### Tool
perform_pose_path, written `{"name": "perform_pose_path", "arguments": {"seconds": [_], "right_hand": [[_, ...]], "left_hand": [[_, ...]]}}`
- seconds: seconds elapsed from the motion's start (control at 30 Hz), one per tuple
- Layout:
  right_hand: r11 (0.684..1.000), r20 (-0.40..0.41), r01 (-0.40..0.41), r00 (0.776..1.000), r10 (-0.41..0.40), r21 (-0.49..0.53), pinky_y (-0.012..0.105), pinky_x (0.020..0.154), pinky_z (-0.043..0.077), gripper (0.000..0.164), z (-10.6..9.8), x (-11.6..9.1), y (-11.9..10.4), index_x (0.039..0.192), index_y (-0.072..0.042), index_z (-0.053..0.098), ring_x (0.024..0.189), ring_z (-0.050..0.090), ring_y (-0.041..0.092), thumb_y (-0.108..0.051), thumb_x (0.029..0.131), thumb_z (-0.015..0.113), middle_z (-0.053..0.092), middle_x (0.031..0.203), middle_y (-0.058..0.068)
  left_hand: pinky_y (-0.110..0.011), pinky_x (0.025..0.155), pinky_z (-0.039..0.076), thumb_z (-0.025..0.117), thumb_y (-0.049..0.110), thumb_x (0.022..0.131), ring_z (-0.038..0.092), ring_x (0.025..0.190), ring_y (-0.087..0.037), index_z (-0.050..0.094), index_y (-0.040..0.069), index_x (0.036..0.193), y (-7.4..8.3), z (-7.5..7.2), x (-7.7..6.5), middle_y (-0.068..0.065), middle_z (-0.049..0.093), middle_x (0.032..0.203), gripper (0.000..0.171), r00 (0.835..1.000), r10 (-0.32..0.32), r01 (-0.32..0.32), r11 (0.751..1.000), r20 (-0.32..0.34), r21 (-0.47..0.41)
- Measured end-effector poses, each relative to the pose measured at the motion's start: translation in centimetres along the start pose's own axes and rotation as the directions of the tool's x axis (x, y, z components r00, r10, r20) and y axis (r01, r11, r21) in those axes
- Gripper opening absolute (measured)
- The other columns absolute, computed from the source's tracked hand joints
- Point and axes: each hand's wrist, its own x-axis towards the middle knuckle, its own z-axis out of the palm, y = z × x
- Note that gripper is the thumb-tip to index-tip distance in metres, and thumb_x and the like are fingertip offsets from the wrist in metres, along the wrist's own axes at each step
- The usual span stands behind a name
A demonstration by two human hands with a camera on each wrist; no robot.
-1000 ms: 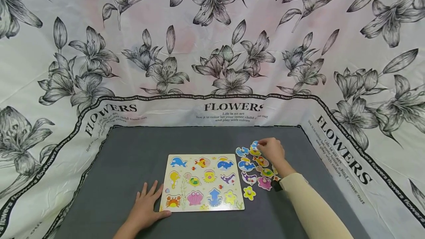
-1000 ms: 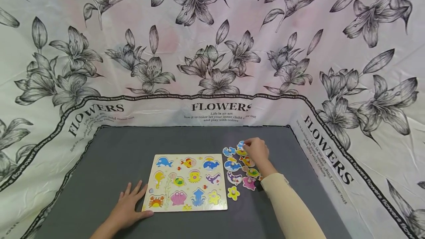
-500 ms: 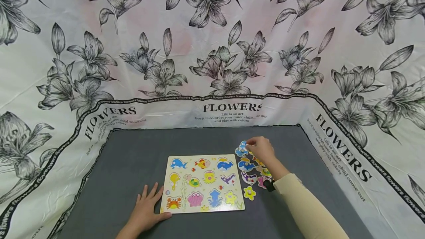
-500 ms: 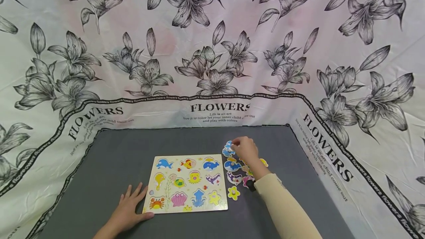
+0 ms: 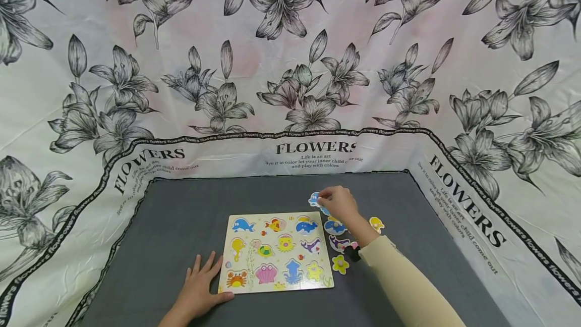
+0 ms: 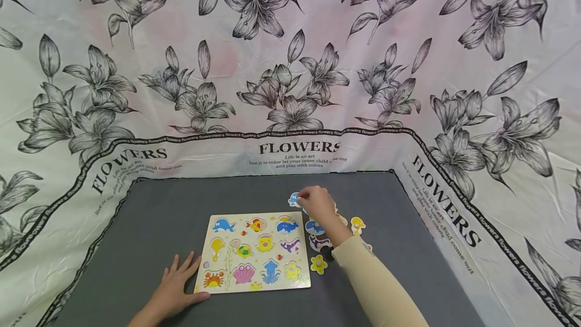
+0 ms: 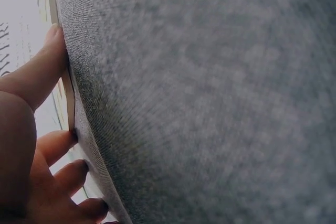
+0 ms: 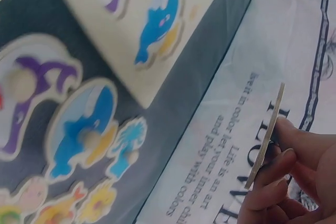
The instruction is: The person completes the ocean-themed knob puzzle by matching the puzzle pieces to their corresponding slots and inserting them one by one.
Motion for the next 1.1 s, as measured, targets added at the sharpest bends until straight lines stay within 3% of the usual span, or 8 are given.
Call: {"name": "perform_pose_path", "arguments": {"seconds": [0.27, 0.5, 1.1], "right_hand": [[0.998, 0.026, 0.029, 0.999, -0.030, 0.047, 0.031, 0.065, 0.054, 0.015, 1.9, 0.4, -2.2, 0.101, -0.012, 0.079, 0.076, 0.066, 0.014, -0.022, 0.091, 0.077, 0.074, 0.090, 0.001], [0.999, 0.051, 0.033, 0.998, -0.034, 0.016, 0.035, 0.067, 0.049, 0.014, 3.4, 0.7, -4.0, 0.100, -0.017, 0.080, 0.075, 0.064, 0.012, -0.027, 0.091, 0.077, 0.073, 0.088, -0.005], [0.991, 0.119, 0.128, 0.984, -0.132, 0.041, 0.032, 0.065, 0.054, 0.014, 6.2, 1.7, -8.8, 0.099, -0.017, 0.081, 0.076, 0.067, 0.011, -0.028, 0.092, 0.077, 0.077, 0.091, -0.004]], "left_hand": [[-0.079, 0.111, 0.012, 0.083, 0.068, 0.066, 0.007, 0.149, -0.058, 0.044, 0.008, 0.153, -0.1, -0.2, 0.0, -0.024, 0.029, 0.162, 0.113, 1.000, -0.014, 0.014, 1.000, 0.014, -0.004], [-0.079, 0.112, 0.012, 0.083, 0.066, 0.068, 0.007, 0.150, -0.057, 0.043, 0.010, 0.154, -0.1, 0.1, 0.0, -0.022, 0.029, 0.163, 0.111, 1.000, 0.006, -0.006, 1.000, 0.010, -0.011], [-0.076, 0.114, 0.011, 0.084, 0.067, 0.065, 0.008, 0.150, -0.056, 0.043, 0.010, 0.155, -0.4, -0.6, 0.4, -0.020, 0.029, 0.164, 0.114, 1.000, -0.020, 0.020, 1.000, 0.017, -0.008]]}}
